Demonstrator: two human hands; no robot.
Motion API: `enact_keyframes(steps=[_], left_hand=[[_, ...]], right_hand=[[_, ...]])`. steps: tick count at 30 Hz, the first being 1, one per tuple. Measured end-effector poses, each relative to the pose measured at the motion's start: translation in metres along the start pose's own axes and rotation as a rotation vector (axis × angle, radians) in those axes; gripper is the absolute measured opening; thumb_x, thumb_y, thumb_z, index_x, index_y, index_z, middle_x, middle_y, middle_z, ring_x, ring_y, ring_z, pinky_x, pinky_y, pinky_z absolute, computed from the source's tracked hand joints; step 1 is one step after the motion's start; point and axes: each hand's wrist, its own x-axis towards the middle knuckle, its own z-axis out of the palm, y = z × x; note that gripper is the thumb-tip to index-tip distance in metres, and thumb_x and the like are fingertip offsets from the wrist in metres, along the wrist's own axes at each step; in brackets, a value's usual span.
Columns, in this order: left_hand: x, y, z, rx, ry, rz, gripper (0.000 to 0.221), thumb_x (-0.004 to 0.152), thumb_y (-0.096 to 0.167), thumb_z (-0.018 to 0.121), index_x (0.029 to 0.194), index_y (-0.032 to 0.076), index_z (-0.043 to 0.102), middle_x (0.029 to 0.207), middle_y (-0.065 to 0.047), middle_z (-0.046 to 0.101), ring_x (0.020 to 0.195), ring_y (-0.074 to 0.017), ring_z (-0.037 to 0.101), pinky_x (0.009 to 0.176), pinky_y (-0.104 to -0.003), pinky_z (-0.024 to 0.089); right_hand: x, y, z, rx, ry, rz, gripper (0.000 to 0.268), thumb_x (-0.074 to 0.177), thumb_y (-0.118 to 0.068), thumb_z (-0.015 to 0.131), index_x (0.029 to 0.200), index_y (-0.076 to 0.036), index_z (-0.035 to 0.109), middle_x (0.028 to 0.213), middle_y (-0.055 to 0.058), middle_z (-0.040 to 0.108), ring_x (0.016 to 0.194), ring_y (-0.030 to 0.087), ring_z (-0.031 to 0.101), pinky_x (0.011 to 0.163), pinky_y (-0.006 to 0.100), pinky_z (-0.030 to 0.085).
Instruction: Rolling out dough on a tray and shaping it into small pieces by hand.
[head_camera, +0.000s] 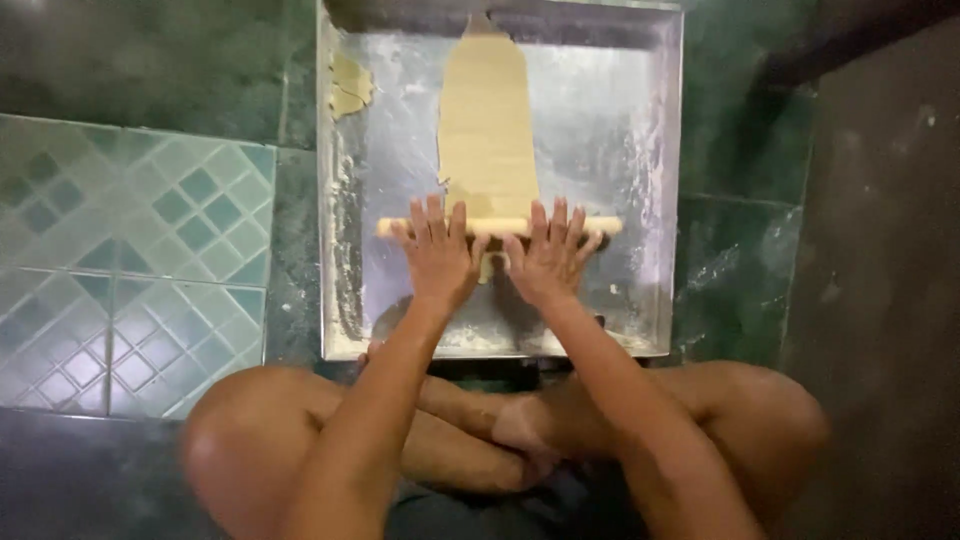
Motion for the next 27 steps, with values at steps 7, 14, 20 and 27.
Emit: enact_keyframes(steps=[7,14,20,27], left_hand=[[0.072,-0.003,0.007,-0.104,-0.107,-0.024,0.064,0.099,0.059,0.058,0.143,0.013,0.058,0.161,-0.025,0.038,0.151,-0.0506,0.028,0.113,-0.078,0.019],[0.154,-0.004,0.012,-0.116,-0.279,-0.093,0.066,0.107,0.054,0.049,0.156,0.01,0.045,0.165,-0.024,0.017,0.151,-0.0474,0.004,0.116,-0.076,0.011],[0.195,-0.006,0.02,-0.071,-0.179,-0.06,0.062,0.109,0.048,0.061,0.153,0.008,0.047,0.16,-0.025,0.021,0.149,-0.049,0.015,0.116,-0.073,0.02],[0.187,-0.003,0.015,-0.102,-0.164,-0.062,0.057,0.109,0.045,0.06,0.15,0.008,0.048,0.16,-0.024,0.022,0.149,-0.0479,0.014,0.118,-0.073,0.02]], right_hand=[[0.078,0.002,0.009,-0.01,-0.06,-0.015,0.062,0.098,-0.053,0.057,0.149,-0.019,0.052,0.152,0.021,0.044,0.143,0.052,0.034,0.1,0.081,0.024],[0.17,-0.01,-0.004,0.011,-0.45,0.165,0.076,0.101,-0.061,0.044,0.159,-0.014,0.034,0.165,0.02,0.026,0.151,0.047,0.014,0.115,0.073,0.007],[0.211,-0.009,0.008,0.036,-0.474,0.227,0.076,0.105,-0.058,0.048,0.162,-0.012,0.027,0.167,0.021,0.017,0.152,0.048,0.009,0.116,0.074,0.007],[0.201,-0.008,0.012,0.055,-0.395,0.208,0.065,0.103,-0.046,0.052,0.156,-0.012,0.039,0.163,0.024,0.023,0.149,0.051,0.015,0.113,0.075,0.015]])
